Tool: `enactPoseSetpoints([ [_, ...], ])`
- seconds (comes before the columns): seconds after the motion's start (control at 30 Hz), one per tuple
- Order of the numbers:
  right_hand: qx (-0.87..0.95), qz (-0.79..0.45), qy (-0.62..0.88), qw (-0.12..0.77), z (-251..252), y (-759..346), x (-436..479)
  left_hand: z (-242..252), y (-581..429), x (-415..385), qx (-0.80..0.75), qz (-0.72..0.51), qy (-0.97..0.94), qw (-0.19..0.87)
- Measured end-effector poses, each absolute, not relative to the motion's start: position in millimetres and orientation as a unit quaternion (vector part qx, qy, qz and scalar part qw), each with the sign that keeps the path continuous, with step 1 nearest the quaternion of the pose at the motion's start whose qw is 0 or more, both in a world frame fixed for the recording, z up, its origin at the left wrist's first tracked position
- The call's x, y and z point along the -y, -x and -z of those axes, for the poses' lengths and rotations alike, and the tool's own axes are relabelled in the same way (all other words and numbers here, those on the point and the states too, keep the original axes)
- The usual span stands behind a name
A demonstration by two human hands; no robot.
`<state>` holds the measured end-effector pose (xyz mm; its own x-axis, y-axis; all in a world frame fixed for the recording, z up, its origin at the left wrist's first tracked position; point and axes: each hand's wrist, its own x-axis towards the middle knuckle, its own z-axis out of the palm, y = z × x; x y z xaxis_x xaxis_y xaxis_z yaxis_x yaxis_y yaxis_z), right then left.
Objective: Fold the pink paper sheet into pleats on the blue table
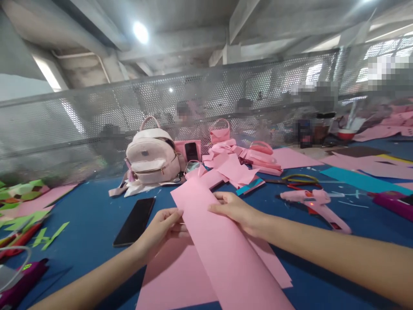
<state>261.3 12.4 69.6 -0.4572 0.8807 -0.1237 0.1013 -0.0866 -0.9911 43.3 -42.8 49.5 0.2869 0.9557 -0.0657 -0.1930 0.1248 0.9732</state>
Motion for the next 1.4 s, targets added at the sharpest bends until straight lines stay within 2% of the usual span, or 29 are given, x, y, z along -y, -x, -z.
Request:
enactPoseSetpoints([
  [0.17, 0.652, -0.585, 0.407, 0.259, -60, -258, -29, -27, -40, 25, -0.392, -0.444, -0.466, 0.657],
  [0.53, 0.686, -0.556, 0.366, 0.295, -14, -229, -70, -12, -22, -4, -0.428, -0.431, -0.454, 0.652],
  [0.7, 0.668, -0.570, 0.409, 0.248, -2, -232, -69, -12, -21, -10, -0.411, -0.430, -0.441, 0.672],
  [0.9, 0.653, -0.596, 0.400, 0.242, 10, -234, -72, -9, -18, -14, -0.413, -0.435, -0.420, 0.681],
  [1.4, 0.626, -0.617, 0.420, 0.227, 4, -230, -72, -11, -18, -13, -0.409, -0.438, -0.419, 0.682],
])
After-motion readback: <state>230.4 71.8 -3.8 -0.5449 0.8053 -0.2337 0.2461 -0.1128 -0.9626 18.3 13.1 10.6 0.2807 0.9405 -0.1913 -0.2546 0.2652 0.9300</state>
